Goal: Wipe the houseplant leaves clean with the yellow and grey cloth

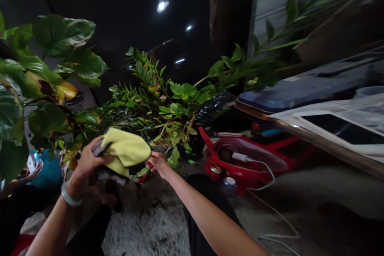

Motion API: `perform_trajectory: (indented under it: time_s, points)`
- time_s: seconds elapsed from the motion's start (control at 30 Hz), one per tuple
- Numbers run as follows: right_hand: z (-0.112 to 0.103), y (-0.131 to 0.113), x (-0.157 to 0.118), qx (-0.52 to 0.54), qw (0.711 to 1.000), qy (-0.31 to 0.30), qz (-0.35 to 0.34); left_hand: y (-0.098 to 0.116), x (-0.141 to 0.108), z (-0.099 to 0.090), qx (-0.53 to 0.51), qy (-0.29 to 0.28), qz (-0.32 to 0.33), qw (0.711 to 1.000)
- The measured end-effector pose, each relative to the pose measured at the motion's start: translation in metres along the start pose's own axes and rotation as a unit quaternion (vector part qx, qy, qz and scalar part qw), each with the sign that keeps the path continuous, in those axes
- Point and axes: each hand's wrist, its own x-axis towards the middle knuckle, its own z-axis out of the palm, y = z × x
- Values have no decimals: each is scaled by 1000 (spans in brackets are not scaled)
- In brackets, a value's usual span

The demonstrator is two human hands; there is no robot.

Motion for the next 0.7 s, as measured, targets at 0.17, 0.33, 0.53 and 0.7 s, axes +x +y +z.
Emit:
perform_trajectory:
  time_s: [0.17,0.33,0.53,0.7]
  points:
    - [8,-2,-1,-13,999,32,12,-11,27,21,-8,149,63,987]
    - [10,6,5,-24,998,53,18,-54,-18,41,30,-89,-23,995]
    - [6,8,5,-16,999,28,7,-12,1,6,-13,42,21,999]
    - [12,8,6,-21,999,26,10,-13,35,46,0,85,78,993]
